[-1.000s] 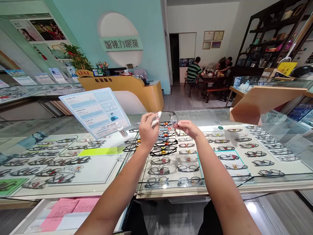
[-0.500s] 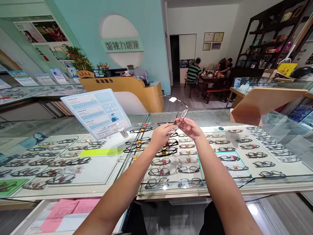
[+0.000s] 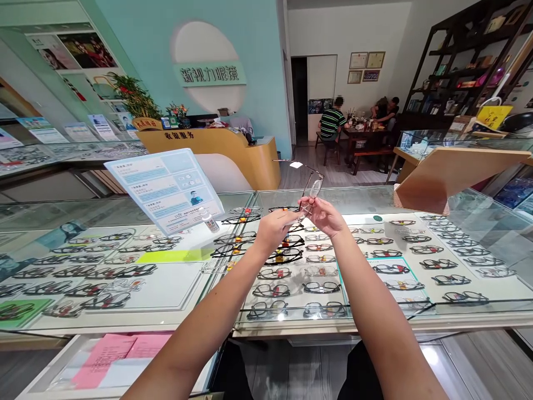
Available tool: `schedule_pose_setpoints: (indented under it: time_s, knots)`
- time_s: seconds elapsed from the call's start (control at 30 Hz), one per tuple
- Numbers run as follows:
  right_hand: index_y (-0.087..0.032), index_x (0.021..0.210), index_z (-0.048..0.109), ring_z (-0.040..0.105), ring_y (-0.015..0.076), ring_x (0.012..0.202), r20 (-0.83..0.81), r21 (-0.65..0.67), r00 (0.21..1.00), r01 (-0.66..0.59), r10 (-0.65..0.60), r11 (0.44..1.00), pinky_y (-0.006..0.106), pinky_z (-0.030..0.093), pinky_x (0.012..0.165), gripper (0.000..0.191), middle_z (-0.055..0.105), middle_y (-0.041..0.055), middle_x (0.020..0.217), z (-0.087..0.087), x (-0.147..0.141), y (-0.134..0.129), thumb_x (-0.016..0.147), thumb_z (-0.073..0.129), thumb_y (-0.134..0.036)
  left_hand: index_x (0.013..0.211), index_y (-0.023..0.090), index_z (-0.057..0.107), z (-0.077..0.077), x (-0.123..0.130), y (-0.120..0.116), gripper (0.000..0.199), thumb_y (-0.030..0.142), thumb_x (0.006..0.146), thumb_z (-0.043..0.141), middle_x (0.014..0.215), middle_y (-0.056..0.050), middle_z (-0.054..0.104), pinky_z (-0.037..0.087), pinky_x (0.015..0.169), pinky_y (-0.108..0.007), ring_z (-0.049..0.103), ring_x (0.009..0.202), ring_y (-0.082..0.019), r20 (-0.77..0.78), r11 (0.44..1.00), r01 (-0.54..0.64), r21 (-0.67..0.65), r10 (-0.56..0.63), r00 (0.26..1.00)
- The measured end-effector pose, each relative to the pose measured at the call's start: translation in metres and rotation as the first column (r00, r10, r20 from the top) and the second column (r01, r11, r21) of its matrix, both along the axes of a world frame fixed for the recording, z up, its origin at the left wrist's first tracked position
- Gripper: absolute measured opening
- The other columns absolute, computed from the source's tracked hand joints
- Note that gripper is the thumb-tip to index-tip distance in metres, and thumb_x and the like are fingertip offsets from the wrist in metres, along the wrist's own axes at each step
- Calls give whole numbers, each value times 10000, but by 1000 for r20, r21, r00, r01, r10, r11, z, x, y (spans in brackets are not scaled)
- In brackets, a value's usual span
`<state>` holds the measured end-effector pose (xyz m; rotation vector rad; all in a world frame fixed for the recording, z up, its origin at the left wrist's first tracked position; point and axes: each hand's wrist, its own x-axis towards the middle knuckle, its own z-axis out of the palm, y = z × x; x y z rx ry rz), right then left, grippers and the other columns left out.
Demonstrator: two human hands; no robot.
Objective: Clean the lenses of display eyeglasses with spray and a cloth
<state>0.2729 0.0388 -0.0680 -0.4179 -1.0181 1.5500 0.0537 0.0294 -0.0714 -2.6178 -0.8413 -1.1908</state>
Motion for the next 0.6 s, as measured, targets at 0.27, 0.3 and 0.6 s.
schedule_pose_setpoints:
  time_s: [0.27,0.3,0.6]
  knots:
    - [-276,860,797,725,203,1148,-66,-17,998,7,-8,1000,374,563,1077,207,813,-14,1118,0,-1,2,784,912,-431,1280,267,783,-2,0,1,311,154,1049,607,1188,-44,814,596,921,-330,747,1079,-196,32,1000,-18,-3,18,999]
    - [-275,863,798,725,203,1152,-71,-18,997,14,-15,1000,377,556,1097,210,812,-15,1113,0,-1,2,782,916,-429,1273,265,786,-3,0,1,300,161,1045,622,1185,-43,813,595,919,-328,747,1074,-198,38,1000,-22,0,22,999]
    - [-302,946,788,722,205,1174,-82,-54,994,74,-78,996,397,535,1145,164,806,-19,1083,-1,-1,4,831,865,-391,1234,276,799,8,-2,-3,284,159,1023,648,1391,-62,734,586,960,-350,718,1167,-218,56,998,-61,27,59,997]
